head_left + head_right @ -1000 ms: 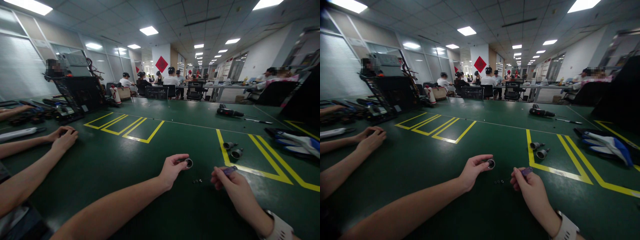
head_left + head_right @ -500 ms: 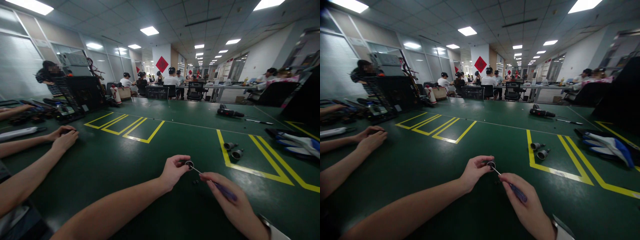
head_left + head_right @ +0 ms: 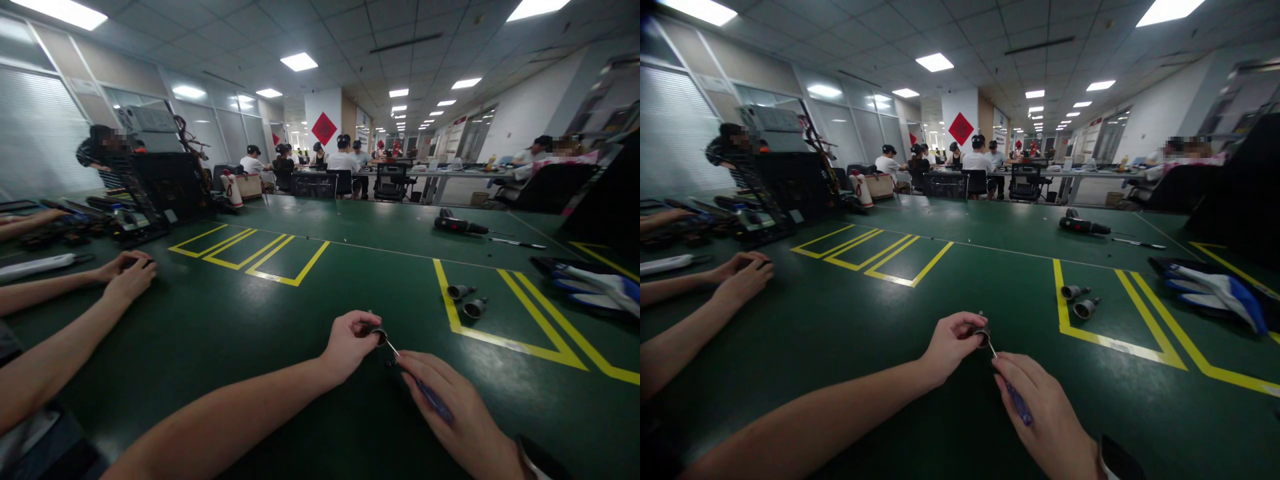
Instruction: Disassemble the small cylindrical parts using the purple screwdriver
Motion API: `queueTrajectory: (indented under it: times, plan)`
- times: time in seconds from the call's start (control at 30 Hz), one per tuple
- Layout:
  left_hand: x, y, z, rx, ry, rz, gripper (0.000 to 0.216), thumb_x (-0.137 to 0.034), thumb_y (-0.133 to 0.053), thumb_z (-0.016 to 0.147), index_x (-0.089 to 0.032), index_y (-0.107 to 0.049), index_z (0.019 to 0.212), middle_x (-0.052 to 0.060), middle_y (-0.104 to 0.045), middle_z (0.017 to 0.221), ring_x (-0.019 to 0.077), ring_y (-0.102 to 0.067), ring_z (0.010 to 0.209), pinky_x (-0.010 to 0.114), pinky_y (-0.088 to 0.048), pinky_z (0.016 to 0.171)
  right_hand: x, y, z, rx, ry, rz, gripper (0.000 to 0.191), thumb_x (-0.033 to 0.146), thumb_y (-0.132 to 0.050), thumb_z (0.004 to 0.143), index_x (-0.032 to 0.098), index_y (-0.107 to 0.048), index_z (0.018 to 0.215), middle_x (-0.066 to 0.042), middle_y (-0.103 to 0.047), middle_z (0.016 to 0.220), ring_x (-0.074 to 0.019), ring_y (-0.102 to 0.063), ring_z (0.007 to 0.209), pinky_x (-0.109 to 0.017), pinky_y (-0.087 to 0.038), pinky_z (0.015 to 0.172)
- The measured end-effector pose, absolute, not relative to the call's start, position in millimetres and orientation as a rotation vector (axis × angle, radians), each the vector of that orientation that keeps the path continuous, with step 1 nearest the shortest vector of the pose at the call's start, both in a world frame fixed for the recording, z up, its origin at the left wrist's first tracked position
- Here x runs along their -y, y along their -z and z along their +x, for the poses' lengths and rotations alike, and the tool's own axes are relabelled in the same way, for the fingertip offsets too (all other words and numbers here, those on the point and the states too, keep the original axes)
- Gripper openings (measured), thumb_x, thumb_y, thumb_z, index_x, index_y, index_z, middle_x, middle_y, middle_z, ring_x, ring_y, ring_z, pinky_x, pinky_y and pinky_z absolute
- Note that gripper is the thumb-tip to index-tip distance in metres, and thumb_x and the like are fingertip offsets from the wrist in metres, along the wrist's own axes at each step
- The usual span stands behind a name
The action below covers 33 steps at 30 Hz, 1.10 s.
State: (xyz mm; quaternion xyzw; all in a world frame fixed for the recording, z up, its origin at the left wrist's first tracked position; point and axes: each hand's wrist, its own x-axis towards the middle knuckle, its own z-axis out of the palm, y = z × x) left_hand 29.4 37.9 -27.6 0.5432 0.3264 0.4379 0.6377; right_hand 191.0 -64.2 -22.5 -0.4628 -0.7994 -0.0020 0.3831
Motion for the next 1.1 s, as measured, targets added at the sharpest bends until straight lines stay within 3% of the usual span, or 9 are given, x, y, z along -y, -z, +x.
queueTrajectory:
  times: [0.27, 0.73, 0.87, 1.0, 1.1]
  plan:
    - [-36, 25, 30, -0.755, -1.010, 1.268, 0.020, 0.001, -0.065, 0.064, -0.012, -0.066, 0.080, 0.008, -0.068, 0.096, 0.0158, -0.067, 0.079, 0.033, -0.054, 0.078, 70, 13, 183, 2.076, 0.118, -1.150, 0.033, 0.013, -0.050, 0.084, 0.020, -0.061, 0.114, -0.011, -0.073, 0.097, -0.0226, -0.070, 0.086, -0.033, -0.060, 0.072]
    - [-36, 27, 31, -0.791, -1.030, 1.259, 0.019, 0.003, -0.063, 0.063, -0.011, -0.065, 0.076, 0.008, -0.069, 0.094, 0.0154, -0.066, 0.077, 0.031, -0.054, 0.075, 70, 16, 184, 2.088, 0.116, -1.168, 0.031, 0.013, -0.053, 0.082, 0.021, -0.061, 0.111, -0.011, -0.072, 0.100, -0.0247, -0.069, 0.089, -0.043, -0.057, 0.080]
    - [-38, 28, 29, -0.789, -1.000, 1.270, 0.020, 0.001, -0.064, 0.066, -0.012, -0.066, 0.081, 0.008, -0.068, 0.097, 0.0172, -0.067, 0.082, 0.034, -0.054, 0.079, 68, 14, 191, 1.849, -0.044, -1.242, 0.016, 0.022, -0.051, 0.085, 0.023, -0.065, 0.093, -0.005, -0.073, 0.087, -0.0216, -0.069, 0.083, -0.050, -0.046, 0.096]
    - [-40, 26, 26, -0.809, -0.918, 1.216, 0.026, 0.003, -0.060, 0.072, -0.015, -0.066, 0.090, 0.007, -0.068, 0.099, 0.0187, -0.065, 0.090, 0.038, -0.053, 0.084, 62, 14, 199, 1.579, -0.248, -1.414, 0.030, 0.036, -0.046, 0.087, 0.023, -0.063, 0.067, -0.002, -0.070, 0.068, -0.0227, -0.068, 0.076, -0.046, -0.049, 0.090]
    - [-40, 22, 25, -0.838, -0.898, 1.164, 0.031, 0.007, -0.056, 0.072, -0.014, -0.066, 0.093, 0.007, -0.067, 0.100, 0.0184, -0.065, 0.091, 0.038, -0.053, 0.086, 59, 16, 200, 1.538, -0.335, -1.501, 0.035, 0.042, -0.046, 0.087, 0.023, -0.063, 0.062, -0.004, -0.069, 0.067, -0.0249, -0.067, 0.080, -0.043, -0.050, 0.086]
